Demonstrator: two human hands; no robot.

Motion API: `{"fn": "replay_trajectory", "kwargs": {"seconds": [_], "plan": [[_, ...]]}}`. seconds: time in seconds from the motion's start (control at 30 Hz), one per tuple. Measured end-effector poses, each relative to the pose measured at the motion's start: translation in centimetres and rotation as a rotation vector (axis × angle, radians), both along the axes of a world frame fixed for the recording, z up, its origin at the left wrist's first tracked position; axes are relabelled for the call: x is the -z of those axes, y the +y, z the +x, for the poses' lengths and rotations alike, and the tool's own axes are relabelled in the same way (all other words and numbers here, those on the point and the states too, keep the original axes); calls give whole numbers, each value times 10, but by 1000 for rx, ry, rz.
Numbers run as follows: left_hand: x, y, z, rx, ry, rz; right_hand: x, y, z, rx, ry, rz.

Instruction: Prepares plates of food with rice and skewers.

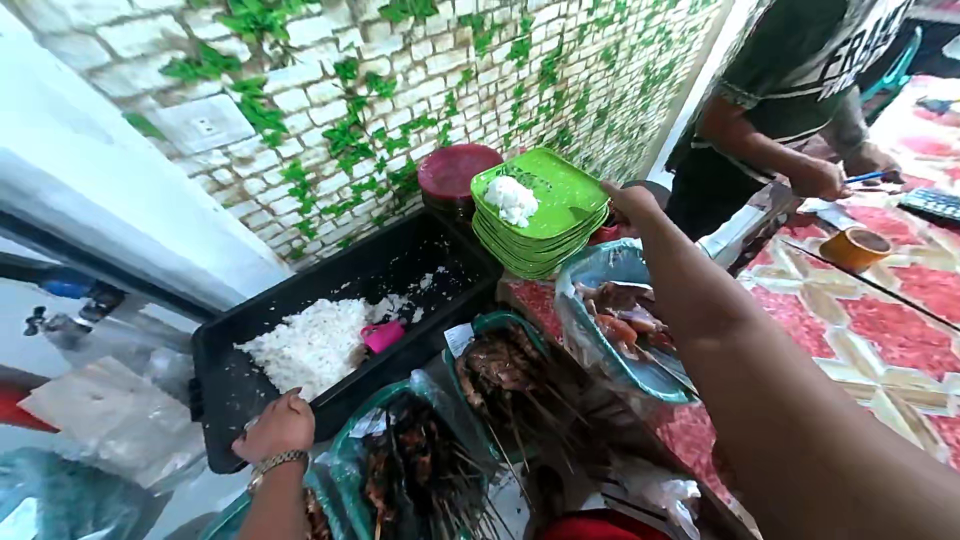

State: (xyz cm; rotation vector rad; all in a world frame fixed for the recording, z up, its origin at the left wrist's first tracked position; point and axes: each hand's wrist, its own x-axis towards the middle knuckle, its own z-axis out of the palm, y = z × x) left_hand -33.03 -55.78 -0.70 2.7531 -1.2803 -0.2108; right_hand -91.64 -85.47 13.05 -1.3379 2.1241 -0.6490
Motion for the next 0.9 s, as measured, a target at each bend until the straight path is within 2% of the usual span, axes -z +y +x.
{"fn": "replay_trajectory", "kwargs": {"seconds": [0.17,0.37,0.57,0.7,0.9], "plan": [[0,-2,1,-26,-2,35,14,-23,-1,21,-213,13],[-8,-7,-4,-34,23,52,-4,-14,-5,104,-778,-18],[-5,-5,-3,-39,3,83,3,4,10,218,-846,-171],[1,-4,1,-2,-16,55,7,20,-8,313,-941,-302],[4,6,5,60,-9,22,-46,108,-76,427,-1084,-477]]}}
